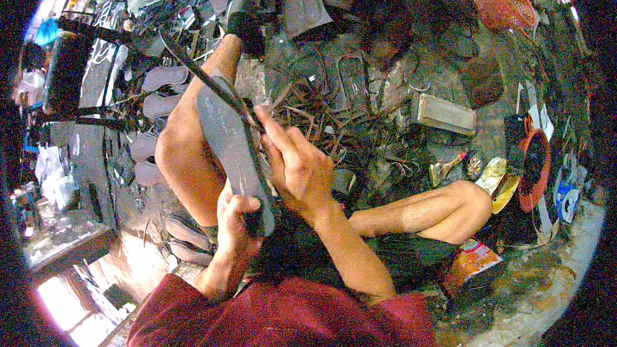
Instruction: The person sits on the floor and uses a large knife to cut and trim dark rubber shoe soles. They repeatedly pick up soles, slice off edges, and place trimmed pieces aside in a pile.
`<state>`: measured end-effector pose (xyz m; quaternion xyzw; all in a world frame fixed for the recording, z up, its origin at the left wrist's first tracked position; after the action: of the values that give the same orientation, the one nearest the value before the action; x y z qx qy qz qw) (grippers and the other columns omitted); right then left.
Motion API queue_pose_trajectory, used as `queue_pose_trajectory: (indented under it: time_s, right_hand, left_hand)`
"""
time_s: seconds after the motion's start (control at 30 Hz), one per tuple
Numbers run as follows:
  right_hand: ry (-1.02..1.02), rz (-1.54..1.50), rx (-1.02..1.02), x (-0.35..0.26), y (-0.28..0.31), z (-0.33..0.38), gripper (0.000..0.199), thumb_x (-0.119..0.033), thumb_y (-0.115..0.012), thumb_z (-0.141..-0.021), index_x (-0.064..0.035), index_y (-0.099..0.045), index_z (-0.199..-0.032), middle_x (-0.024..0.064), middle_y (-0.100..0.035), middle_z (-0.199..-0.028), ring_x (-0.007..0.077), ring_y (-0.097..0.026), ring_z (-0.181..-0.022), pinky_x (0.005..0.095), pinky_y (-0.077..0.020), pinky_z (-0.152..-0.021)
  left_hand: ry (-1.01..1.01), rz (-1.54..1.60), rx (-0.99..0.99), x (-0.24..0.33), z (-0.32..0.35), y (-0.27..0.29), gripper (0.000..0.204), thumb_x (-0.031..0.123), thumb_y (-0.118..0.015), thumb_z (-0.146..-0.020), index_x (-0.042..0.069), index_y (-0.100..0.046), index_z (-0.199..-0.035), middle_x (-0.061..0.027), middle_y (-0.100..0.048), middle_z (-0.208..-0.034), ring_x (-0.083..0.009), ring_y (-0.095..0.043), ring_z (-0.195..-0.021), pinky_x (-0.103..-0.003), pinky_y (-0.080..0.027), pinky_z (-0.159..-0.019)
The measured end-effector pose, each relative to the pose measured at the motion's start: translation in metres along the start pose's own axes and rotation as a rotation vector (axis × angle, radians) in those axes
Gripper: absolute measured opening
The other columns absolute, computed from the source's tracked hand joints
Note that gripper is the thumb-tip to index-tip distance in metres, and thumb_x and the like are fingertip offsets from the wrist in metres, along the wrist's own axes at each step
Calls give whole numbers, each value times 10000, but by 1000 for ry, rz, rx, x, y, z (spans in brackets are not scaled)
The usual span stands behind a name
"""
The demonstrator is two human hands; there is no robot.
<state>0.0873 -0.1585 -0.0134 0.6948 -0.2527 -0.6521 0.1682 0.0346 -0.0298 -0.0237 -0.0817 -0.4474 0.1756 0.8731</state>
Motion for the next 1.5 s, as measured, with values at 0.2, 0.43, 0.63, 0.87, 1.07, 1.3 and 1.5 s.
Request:
queue_pose_trajectory:
  time_s: [0.2,0.43,0.63,0.87,1.07,1.3,1.5]
  right_hand:
    - [168,-227,-48,0,-5,-52,423,-190,-517,-997,-219,-520,-1420,178,-684,-1025,390,-670,-881,424,-547,-750]
    - [-166,-346,-252,-26,9,37,496,-212,-492,-1014,-84,-423,-1489,90,-619,-1128,200,-618,-972,316,-492,-826]
    - [-539,-813,179,24,21,67,523,-346,-418,-1063,-78,-350,-1507,-7,-504,-715,54,-431,-550,203,-374,-488]
    - [-656,-954,365,77,19,81,284,-338,-425,-1059,-78,-501,-1146,21,-521,-738,94,-464,-508,236,-391,-433]
    - [-196,-305,-14,80,81,133,382,-139,-470,-1016,7,-493,-1367,133,-627,-1138,246,-582,-1010,355,-464,-928]
    - [-24,-156,-242,40,82,192,349,-60,-607,-843,-84,-685,-1182,152,-655,-865,299,-623,-710,379,-505,-627]
    - [33,-116,-152,37,63,176,388,-60,-636,-805,-103,-691,-1186,140,-648,-871,305,-615,-735,396,-500,-666]
  left_hand:
    - [-62,-301,-272,-4,24,11,755,-31,-671,-681,16,-431,-1394,-92,-580,-1198,-197,-567,-1118,-317,-459,-964]
    - [-147,-16,-285,46,13,28,700,139,-755,-865,33,-398,-1458,-84,-681,-925,-191,-665,-857,-300,-543,-786]
    - [-579,-285,-1195,20,55,-17,819,549,-713,-842,10,-493,-1419,-187,-544,-1351,-298,-521,-1274,-463,-430,-1002]
    - [-771,-690,-1281,-4,93,-43,628,384,-726,-863,95,-524,-1382,-127,-616,-1269,-277,-616,-1152,-446,-486,-923]
    - [-139,-103,-231,67,9,26,585,303,-762,-863,71,-480,-1321,-91,-652,-1138,-225,-659,-983,-368,-547,-868]
    - [115,223,-182,52,19,53,494,242,-729,-899,84,-487,-1299,-72,-634,-1144,-176,-653,-988,-355,-560,-860]
    - [90,170,-138,46,11,53,490,245,-724,-902,54,-491,-1289,-71,-639,-1123,-177,-649,-990,-347,-550,-867]
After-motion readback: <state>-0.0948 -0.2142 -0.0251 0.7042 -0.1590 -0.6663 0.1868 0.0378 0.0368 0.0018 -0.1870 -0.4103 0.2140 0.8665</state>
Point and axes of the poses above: each hand's wrist, its own z-axis away from the middle knuckle, its own y-axis out of the back of the hand, x = y × z, the point moved 6 cm from there along -z, towards the middle knuckle
